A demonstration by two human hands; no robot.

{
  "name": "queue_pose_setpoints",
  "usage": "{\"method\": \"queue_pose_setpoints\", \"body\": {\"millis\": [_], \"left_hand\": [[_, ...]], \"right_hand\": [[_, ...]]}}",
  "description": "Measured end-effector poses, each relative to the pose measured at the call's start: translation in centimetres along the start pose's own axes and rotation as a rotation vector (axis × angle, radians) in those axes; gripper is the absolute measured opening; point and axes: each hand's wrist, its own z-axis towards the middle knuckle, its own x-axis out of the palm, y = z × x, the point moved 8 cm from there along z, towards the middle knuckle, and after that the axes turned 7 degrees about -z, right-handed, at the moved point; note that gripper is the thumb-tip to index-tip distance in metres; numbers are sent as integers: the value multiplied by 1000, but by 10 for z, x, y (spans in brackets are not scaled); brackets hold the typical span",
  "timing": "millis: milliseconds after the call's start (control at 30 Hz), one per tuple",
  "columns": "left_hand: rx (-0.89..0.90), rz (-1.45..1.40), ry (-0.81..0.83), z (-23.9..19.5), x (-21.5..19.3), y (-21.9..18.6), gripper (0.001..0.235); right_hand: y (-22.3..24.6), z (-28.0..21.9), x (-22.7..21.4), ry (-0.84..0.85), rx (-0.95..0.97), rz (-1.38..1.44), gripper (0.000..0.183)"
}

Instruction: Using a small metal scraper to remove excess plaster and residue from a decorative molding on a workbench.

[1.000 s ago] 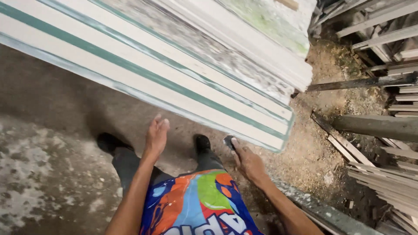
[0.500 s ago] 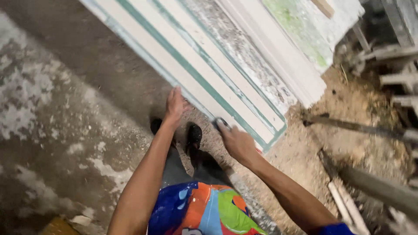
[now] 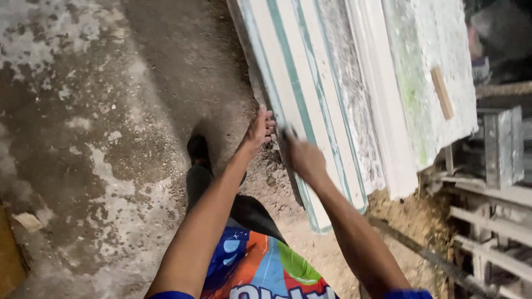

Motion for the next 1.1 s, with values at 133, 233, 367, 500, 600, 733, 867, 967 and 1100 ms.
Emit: {"method": "queue_pose_setpoints", "body": {"millis": [133,233,367,500,600,733,867,967,1100], "left_hand": [[32,-145,-16,23,-18,15,86],[27,-174,-17,25,-23,14,84],[-131,-289,-29,63,-21,39,102],[-141,-293,4,73,-19,48,98],[-182,-334,60,82,-29,56,89],[-151,-307,86,2,-50,-64,55],[-170,-253,32,53,-83,-42,89],[-83,-227,-25,63,-106,-87,99],[-115,-93,-50,64,-113,-138,85]], "right_hand": [[19,34,-19,-81,-42,-45,47],[-14,-39,40,80,36,-61,61],[-1,-35,29,27,-16,-175,70],[29,166,-47,-7,-174,-193,70],[93,231,-157,-177,-113,-108,34],[100,146,-121,-58,-81,-51,39],[14,65,-16,170,209,-37,52],[79,158,-116,225,227,-86,46],[75,386,-169,-89,-20,-145,31]]}}
